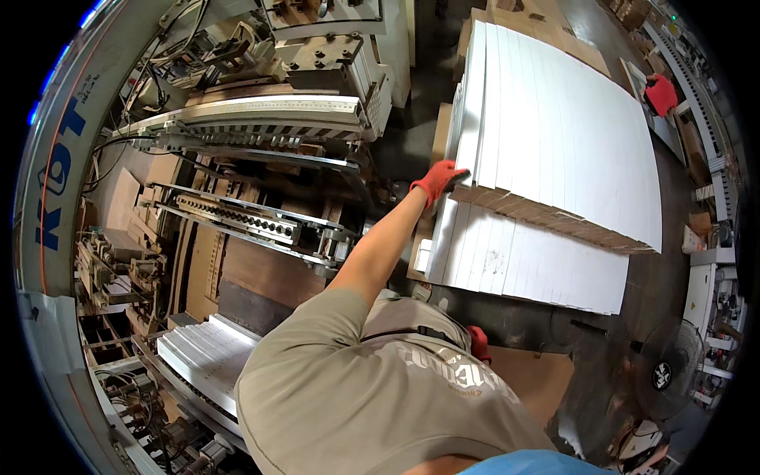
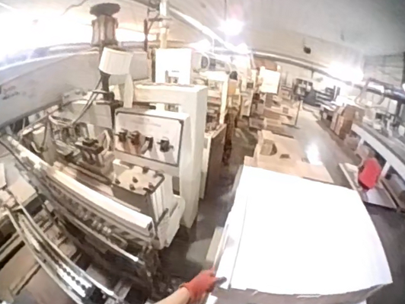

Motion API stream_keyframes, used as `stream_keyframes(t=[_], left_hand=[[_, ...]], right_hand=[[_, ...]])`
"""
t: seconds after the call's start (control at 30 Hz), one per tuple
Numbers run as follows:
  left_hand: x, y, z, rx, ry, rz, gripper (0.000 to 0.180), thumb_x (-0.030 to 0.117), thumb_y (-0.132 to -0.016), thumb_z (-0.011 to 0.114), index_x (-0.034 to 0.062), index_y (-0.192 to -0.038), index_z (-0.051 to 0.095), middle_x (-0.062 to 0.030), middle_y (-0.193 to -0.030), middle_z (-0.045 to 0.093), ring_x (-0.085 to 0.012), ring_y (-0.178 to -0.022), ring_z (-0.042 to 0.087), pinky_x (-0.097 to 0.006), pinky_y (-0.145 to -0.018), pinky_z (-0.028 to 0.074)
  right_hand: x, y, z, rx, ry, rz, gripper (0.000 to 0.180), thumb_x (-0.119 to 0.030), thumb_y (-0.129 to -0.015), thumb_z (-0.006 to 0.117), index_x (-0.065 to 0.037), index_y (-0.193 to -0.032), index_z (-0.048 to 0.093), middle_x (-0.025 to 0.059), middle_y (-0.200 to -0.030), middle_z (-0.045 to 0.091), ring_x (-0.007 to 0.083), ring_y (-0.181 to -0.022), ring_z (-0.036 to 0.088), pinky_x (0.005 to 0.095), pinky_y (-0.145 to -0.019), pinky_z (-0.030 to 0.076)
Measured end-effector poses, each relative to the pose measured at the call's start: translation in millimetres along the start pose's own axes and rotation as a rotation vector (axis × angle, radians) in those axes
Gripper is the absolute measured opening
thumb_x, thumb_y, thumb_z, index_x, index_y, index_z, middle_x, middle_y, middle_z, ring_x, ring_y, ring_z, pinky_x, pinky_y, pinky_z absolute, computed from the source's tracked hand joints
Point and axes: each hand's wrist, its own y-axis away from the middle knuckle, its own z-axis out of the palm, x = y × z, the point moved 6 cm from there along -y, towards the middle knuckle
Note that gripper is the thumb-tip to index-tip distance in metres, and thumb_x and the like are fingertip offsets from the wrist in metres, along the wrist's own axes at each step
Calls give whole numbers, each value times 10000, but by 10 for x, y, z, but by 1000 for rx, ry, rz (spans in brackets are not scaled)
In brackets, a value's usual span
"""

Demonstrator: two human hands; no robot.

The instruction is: The person repeatedly picks up white board strips from a stack and feeds them into the loading slots of a large industrial machine by hand while wearing red gloves.

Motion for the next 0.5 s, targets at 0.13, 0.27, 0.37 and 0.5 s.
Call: stream_keyframes(t=[0.13, 0.27, 0.37, 0.5], left_hand=[[-49, 890, 149, -155, 118, 9, 259, 283, -908, 646, 87, -1076, 623, 19, -999, 626, -74, -857, 584, -228, -604, 461], [137, 1960, 318, -150, -44, 286, 494, 142, -886, 646, 38, -1346, 500, -26, -1220, 590, -116, -1120, 529, -289, -953, 440], [38, 2729, 240, -71, -160, 39, 607, 98, -852, 661, 5, -1405, 431, -34, -1292, 553, -123, -1189, 483, -301, -1040, 363], [112, 3761, -211, -95, -259, 71, 655, 98, -825, 695, -11, -1410, 421, -65, -1345, 533, -143, -1230, 467, -323, -1055, 359]], right_hand=[[-714, -407, 348, -158, -440, 202, 310, -316, -960, 564, -76, -1154, 597, 68, -986, 678, 183, -862, 645, 292, -754, 507], [-2409, -978, 868, -599, -768, 17, 538, -464, -1012, 402, -56, -1357, 459, 133, -1195, 622, 235, -1026, 620, 371, -919, 475], [-3550, -1319, 1288, -772, -956, -188, 588, -470, -1023, 352, -1, -1369, 430, 160, -1256, 590, 254, -1124, 590, 395, -984, 452], [-4259, -1887, 1577, -735, -1057, -160, 581, -490, -938, 515, 52, -1129, 592, 159, -1017, 682, 263, -940, 645, 364, -878, 500]])
